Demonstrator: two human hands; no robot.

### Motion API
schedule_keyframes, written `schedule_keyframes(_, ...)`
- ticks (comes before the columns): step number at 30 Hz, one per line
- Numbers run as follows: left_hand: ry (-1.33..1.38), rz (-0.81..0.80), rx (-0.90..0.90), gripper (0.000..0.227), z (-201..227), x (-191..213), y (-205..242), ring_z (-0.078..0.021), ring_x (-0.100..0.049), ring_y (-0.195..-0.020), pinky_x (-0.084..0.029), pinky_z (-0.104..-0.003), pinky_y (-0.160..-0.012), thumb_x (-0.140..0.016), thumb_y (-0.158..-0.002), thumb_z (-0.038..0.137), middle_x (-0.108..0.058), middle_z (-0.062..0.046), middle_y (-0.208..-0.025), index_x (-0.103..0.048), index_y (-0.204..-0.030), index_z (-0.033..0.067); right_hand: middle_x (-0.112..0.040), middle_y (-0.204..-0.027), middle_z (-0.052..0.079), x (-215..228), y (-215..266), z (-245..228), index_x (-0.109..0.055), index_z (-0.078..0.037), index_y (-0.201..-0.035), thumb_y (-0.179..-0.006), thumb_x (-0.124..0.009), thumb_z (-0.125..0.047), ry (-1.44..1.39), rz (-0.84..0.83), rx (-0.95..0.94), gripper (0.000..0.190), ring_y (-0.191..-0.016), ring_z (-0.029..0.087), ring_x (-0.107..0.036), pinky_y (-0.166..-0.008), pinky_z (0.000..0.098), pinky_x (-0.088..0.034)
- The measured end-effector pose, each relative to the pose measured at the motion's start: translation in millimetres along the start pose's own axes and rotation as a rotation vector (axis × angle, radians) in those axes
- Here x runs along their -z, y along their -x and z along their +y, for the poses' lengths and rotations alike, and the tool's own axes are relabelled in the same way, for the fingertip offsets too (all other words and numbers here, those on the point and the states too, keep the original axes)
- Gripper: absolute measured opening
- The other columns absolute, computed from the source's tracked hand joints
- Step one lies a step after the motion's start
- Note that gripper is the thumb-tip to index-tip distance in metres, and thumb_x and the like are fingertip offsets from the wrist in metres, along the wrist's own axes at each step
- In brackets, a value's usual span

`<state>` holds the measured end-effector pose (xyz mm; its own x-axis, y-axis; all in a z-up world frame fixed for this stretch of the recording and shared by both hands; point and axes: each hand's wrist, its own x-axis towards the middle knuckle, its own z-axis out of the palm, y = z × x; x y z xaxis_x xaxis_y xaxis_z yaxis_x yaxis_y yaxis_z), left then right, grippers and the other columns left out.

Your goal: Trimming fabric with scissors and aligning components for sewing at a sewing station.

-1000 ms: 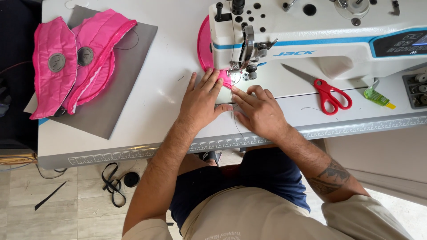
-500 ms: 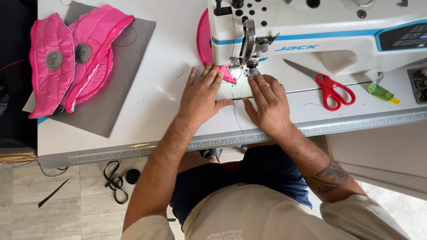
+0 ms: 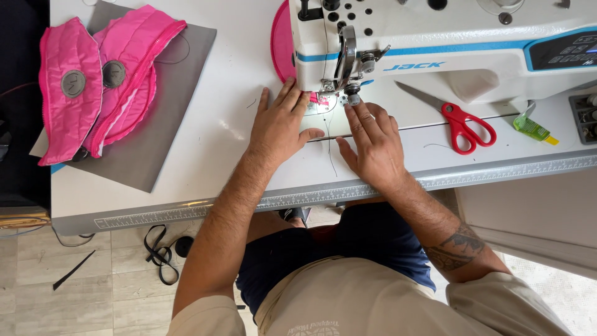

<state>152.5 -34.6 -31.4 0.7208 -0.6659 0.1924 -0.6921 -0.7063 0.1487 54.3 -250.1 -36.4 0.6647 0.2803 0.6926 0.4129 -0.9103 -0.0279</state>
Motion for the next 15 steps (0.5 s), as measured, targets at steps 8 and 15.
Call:
schedule_keyframes(8, -0.041, 0.009, 0.012, 0.089, 5.7, -0.6, 4.7, -0.0328, -0.035, -0.151, -0.028, -0.067, -0.116, -0.053, -0.093, 0.075, -0.051, -0.02, -0.152, -0.056, -0.145, 0.0027, -0.061, -0.14, 0.024, 6.4, -5.7, -5.4, -0.059, 0.003, -0.143, -0.083, -0.082, -0.022, 0.016, 0.008, -0.002, 0.069, -0.116, 0.039, -0.059, -0.083, 0.0443, -0.047)
schedule_keyframes(15, -0.023, 0.01, 0.027, 0.072, 8.8, 9.6, 2.8, -0.0315, -0.042, -0.147, -0.034, -0.065, -0.114, -0.052, -0.102, 0.063, -0.055, -0.018, -0.148, -0.058, -0.144, 0.0041, -0.072, -0.128, 0.021, 35.4, 6.1, -2.6, -0.075, 0.003, -0.117, -0.091, -0.071, -0.013, -0.234, 0.267, 0.049, 0.031, -0.095, 0.033, -0.07, -0.076, 0.0409, -0.047)
